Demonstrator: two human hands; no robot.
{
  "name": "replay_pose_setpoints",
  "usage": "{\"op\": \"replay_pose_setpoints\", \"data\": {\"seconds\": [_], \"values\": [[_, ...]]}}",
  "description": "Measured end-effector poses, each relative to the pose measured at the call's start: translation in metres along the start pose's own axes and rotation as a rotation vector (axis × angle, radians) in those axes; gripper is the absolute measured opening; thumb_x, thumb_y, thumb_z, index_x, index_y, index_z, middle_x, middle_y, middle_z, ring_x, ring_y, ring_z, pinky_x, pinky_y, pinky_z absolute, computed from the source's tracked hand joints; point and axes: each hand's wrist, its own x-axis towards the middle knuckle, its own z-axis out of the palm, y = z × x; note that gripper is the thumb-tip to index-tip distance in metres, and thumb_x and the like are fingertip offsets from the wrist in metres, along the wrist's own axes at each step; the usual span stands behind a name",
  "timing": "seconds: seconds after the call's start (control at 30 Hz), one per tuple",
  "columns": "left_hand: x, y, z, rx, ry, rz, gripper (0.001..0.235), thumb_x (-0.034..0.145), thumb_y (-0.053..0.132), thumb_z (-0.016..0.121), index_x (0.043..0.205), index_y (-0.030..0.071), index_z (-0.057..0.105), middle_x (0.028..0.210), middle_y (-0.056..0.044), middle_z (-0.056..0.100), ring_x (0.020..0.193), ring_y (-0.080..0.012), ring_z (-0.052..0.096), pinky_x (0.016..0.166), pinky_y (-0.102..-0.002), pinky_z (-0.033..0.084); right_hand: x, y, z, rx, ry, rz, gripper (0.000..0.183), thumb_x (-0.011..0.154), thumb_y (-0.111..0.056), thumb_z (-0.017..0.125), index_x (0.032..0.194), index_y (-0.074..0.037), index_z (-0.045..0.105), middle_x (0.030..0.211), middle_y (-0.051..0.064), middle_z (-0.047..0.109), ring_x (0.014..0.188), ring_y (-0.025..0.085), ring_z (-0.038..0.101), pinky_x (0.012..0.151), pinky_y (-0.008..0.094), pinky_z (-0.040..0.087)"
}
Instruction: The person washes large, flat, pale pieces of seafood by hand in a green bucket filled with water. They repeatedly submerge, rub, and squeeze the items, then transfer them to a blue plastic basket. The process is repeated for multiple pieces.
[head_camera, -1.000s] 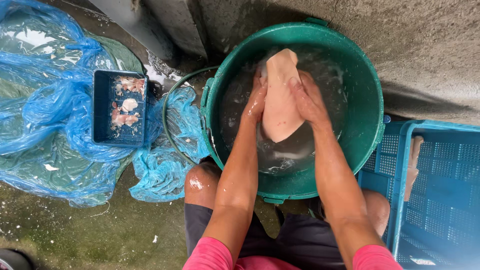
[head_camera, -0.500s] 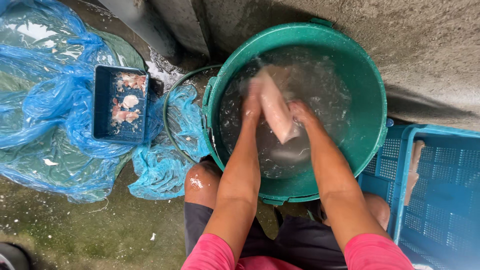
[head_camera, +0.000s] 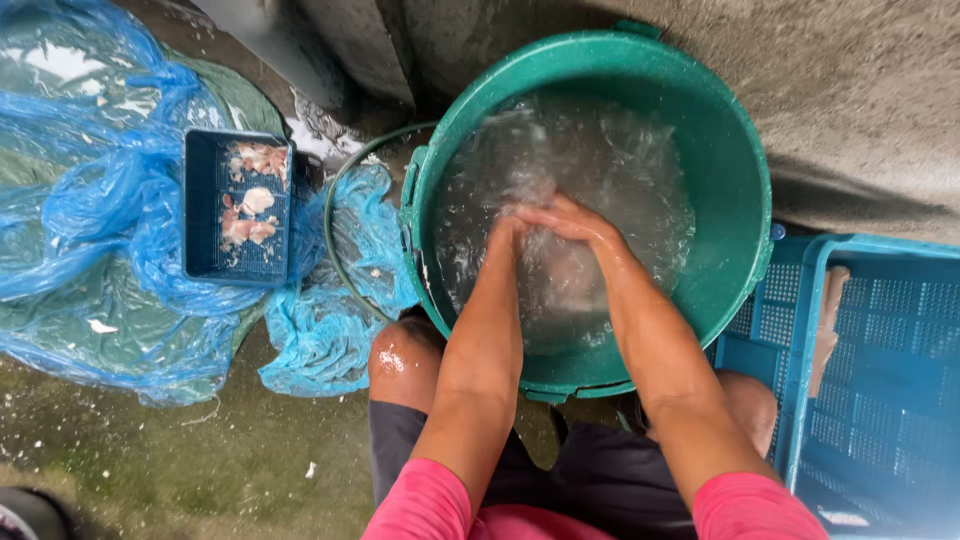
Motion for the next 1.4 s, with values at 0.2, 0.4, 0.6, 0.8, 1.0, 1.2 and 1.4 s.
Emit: {"op": "replay_pose_setpoints", "data": {"seconds": [0.2,0.4,0.6,0.8,1.0,1.2,1.4], "values": [[-0.06,0.082,-0.005,-0.46,-0.292,0.432,0.031,0.088,0.023,0.077,0.106,-0.002,0.075,0.092,-0.005,0.075,0.081,-0.0176,0.066,0.072,-0.034,0.055,-0.034,-0.024,-0.042,-0.012,0.153,0.107,0.077,0.079,-0.047,0.08,0.139,-0.01,0.05,0.134,0.015,0.063,0.123,0.029,0.06,0.104,0.04,0.046],[-0.155,0.167,-0.036,-0.202,-0.052,0.86,0.067,0.077,0.031,0.092,0.131,0.001,0.066,0.124,-0.013,0.068,0.115,-0.0215,0.064,0.099,-0.037,0.053,-0.117,-0.14,-0.073,-0.676,0.373,-0.089,0.057,0.085,-0.053,0.079,0.107,-0.001,0.065,0.101,0.027,0.071,0.094,0.048,0.067,0.078,0.053,0.051],[-0.239,0.213,-0.075,-0.189,-0.409,1.083,0.119,0.061,0.037,0.103,0.156,0.008,0.037,0.154,-0.011,0.049,0.15,-0.0276,0.043,0.129,-0.043,0.034,-0.218,-0.273,-0.09,-0.89,0.377,-0.196,0.05,0.092,-0.053,0.074,0.097,-0.004,0.064,0.073,0.022,0.064,0.071,0.045,0.064,0.064,0.052,0.049],[-0.263,0.218,-0.081,-0.023,-0.315,1.157,0.084,0.065,0.025,0.101,0.134,0.006,0.057,0.151,-0.014,0.044,0.145,-0.0291,0.044,0.122,-0.044,0.041,-0.277,-0.32,-0.104,-0.937,0.438,-0.403,0.048,0.09,-0.052,0.076,0.109,-0.008,0.072,0.077,0.015,0.067,0.069,0.033,0.068,0.06,0.042,0.05],[-0.27,0.208,-0.069,-0.11,-0.505,0.992,0.099,0.066,0.018,0.098,0.148,0.007,0.043,0.143,-0.01,0.057,0.133,-0.0185,0.054,0.111,-0.036,0.046,-0.28,-0.3,-0.12,-1.017,0.59,-0.435,0.046,0.098,-0.05,0.078,0.102,-0.005,0.072,0.074,0.015,0.065,0.066,0.032,0.066,0.059,0.04,0.05],[-0.248,0.179,-0.061,-0.035,-0.556,0.824,0.052,0.077,0.013,0.09,0.124,0.001,0.07,0.112,-0.004,0.077,0.104,-0.0111,0.069,0.095,-0.031,0.057,-0.265,-0.263,-0.122,-1.094,0.66,-0.487,0.049,0.107,-0.054,0.074,0.098,-0.006,0.07,0.08,0.015,0.067,0.081,0.038,0.068,0.069,0.045,0.053],[-0.246,0.176,-0.044,-0.022,-0.479,0.796,0.048,0.08,0.013,0.087,0.123,0.002,0.07,0.11,-0.003,0.078,0.1,-0.0089,0.067,0.091,-0.03,0.056,-0.277,-0.244,-0.117,-1.207,0.722,-0.533,0.044,0.105,-0.052,0.072,0.1,-0.008,0.069,0.084,0.012,0.068,0.08,0.035,0.068,0.072,0.045,0.053]]}}
